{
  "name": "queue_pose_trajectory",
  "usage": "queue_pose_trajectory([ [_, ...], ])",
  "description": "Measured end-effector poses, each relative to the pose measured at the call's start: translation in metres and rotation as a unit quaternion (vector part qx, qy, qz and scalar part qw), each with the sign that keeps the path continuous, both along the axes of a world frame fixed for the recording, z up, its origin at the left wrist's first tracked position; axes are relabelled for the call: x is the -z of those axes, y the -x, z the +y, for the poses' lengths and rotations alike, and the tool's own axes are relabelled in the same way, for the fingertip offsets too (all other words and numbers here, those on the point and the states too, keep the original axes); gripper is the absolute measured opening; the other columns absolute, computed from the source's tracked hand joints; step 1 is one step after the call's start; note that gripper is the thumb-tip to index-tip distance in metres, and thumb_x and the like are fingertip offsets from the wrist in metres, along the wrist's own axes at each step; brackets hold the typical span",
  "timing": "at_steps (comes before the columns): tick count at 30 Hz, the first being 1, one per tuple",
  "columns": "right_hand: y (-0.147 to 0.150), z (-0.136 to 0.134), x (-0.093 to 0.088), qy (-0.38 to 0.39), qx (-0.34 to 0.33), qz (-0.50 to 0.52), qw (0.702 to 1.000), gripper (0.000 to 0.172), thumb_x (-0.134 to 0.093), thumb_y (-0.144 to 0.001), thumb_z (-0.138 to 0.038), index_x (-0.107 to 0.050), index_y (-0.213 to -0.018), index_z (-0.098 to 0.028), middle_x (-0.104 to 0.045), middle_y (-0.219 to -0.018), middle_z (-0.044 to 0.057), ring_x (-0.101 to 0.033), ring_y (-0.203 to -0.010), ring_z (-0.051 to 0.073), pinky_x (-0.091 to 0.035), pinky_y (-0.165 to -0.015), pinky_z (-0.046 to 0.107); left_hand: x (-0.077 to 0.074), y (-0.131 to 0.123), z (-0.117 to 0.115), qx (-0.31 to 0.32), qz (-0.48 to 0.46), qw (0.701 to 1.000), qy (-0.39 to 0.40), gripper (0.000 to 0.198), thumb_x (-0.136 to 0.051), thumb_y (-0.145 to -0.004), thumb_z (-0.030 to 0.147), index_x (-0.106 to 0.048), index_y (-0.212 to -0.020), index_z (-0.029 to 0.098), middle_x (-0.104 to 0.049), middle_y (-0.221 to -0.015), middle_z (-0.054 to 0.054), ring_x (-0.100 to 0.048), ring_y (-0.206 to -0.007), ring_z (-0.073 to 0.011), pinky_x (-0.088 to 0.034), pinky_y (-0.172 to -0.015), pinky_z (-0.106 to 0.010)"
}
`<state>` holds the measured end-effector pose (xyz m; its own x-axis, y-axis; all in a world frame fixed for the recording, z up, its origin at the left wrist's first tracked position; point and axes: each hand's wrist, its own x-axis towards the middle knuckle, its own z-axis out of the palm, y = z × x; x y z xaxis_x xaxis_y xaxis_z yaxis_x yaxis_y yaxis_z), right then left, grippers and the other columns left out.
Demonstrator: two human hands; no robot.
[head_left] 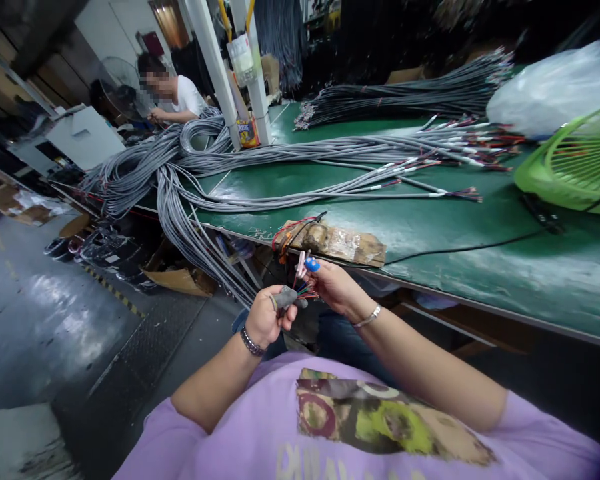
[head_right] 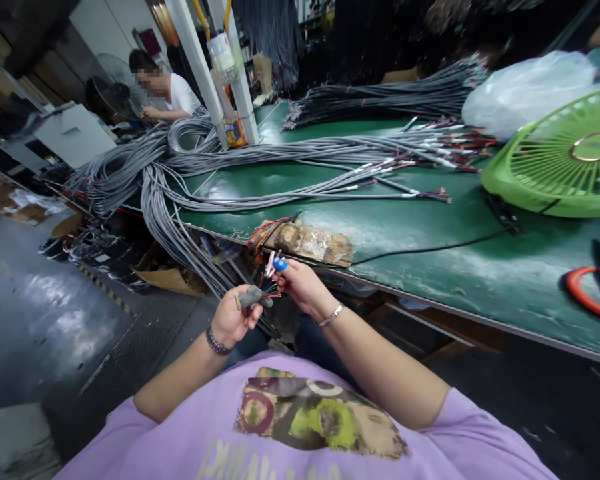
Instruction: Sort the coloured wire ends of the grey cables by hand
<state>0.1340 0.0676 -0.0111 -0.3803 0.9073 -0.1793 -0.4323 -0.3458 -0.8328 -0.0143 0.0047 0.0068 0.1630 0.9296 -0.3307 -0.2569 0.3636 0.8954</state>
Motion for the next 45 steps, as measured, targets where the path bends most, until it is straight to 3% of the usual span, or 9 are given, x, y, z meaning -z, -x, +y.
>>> queue_pose_trajectory([
  [2,0.002,0.001,0.003,-0.045,0.088,-0.064,0.993,0.042,-0.066,-0.070,-0.060,-0.061,-0.065,-0.018,-0.055,-0.058,-0.001,-0.042,-0.050,0.009,-0.035,-0.048,0.022,-0.002,-0.001,0.003,0.005,0.000,1.000,0.009,0.030,-0.068,-0.065,0.042,-0.060,-0.065,0.012,-0.054,-0.042,0.001,-0.038,-0.028,-0.0053,-0.021,-0.029,-0.019],
  [4,0.005,0.001,0.006,-0.062,0.112,-0.086,0.988,0.049,-0.058,-0.072,-0.067,-0.061,-0.064,-0.019,-0.056,-0.059,0.000,-0.043,-0.052,0.010,-0.035,-0.050,0.024,-0.002,-0.002,0.005,0.010,-0.002,1.000,0.015,0.031,-0.068,-0.064,0.042,-0.060,-0.065,0.013,-0.054,-0.042,0.002,-0.037,-0.028,-0.0052,-0.022,-0.029,-0.019],
  [9,0.011,0.003,0.004,0.018,0.020,0.032,0.999,0.051,-0.059,-0.069,-0.069,-0.064,-0.073,-0.019,-0.059,-0.064,0.001,-0.048,-0.055,0.012,-0.039,-0.051,0.025,0.002,-0.005,0.009,0.013,-0.023,1.000,0.009,0.027,-0.066,-0.065,0.040,-0.057,-0.063,0.014,-0.054,-0.041,0.002,-0.038,-0.027,-0.0053,-0.020,-0.029,-0.018],
  [13,0.016,0.004,-0.001,0.067,0.033,0.082,0.994,0.046,-0.066,-0.067,-0.064,-0.062,-0.073,-0.019,-0.058,-0.061,0.000,-0.048,-0.051,0.011,-0.041,-0.052,0.025,0.006,-0.005,0.011,0.011,-0.029,0.999,0.012,0.027,-0.065,-0.066,0.039,-0.058,-0.063,0.014,-0.054,-0.042,0.002,-0.038,-0.027,-0.0051,-0.019,-0.029,-0.018],
  [24,0.020,0.003,-0.003,0.090,0.076,0.086,0.989,0.041,-0.068,-0.068,-0.060,-0.060,-0.070,-0.020,-0.057,-0.061,0.000,-0.048,-0.051,0.011,-0.042,-0.051,0.025,0.012,-0.004,0.011,0.015,0.006,0.999,0.037,0.028,-0.066,-0.065,0.041,-0.060,-0.065,0.013,-0.054,-0.042,0.002,-0.039,-0.029,-0.0051,-0.021,-0.029,-0.018],
  [33,0.009,-0.003,-0.008,0.124,-0.015,0.106,0.987,0.045,-0.052,-0.079,-0.064,-0.062,-0.079,-0.020,-0.065,-0.078,0.004,-0.054,-0.060,0.013,-0.046,-0.055,0.025,0.001,-0.004,0.001,-0.002,0.029,1.000,-0.005,0.029,-0.066,-0.066,0.041,-0.058,-0.063,0.014,-0.055,-0.043,0.001,-0.041,-0.027,-0.0059,-0.021,-0.029,-0.018],
  [39,0.006,-0.006,-0.007,0.098,0.004,0.099,0.990,0.025,-0.060,-0.080,-0.046,-0.064,-0.081,-0.021,-0.063,-0.073,0.002,-0.053,-0.060,0.013,-0.045,-0.055,0.025,0.001,-0.010,-0.010,-0.030,0.043,0.998,-0.021,0.033,-0.064,-0.070,0.045,-0.060,-0.065,0.013,-0.056,-0.046,0.001,-0.042,-0.029,-0.0055,-0.018,-0.030,-0.019],
  [45,0.010,-0.004,-0.005,0.087,0.012,0.099,0.991,0.034,-0.062,-0.077,-0.054,-0.062,-0.073,-0.021,-0.066,-0.076,0.003,-0.055,-0.062,0.013,-0.046,-0.057,0.027,0.000,-0.013,-0.006,-0.057,0.015,0.998,-0.006,0.032,-0.065,-0.068,0.045,-0.057,-0.066,0.014,-0.056,-0.046,0.002,-0.041,-0.029,-0.0054,-0.019,-0.030,-0.019],
])
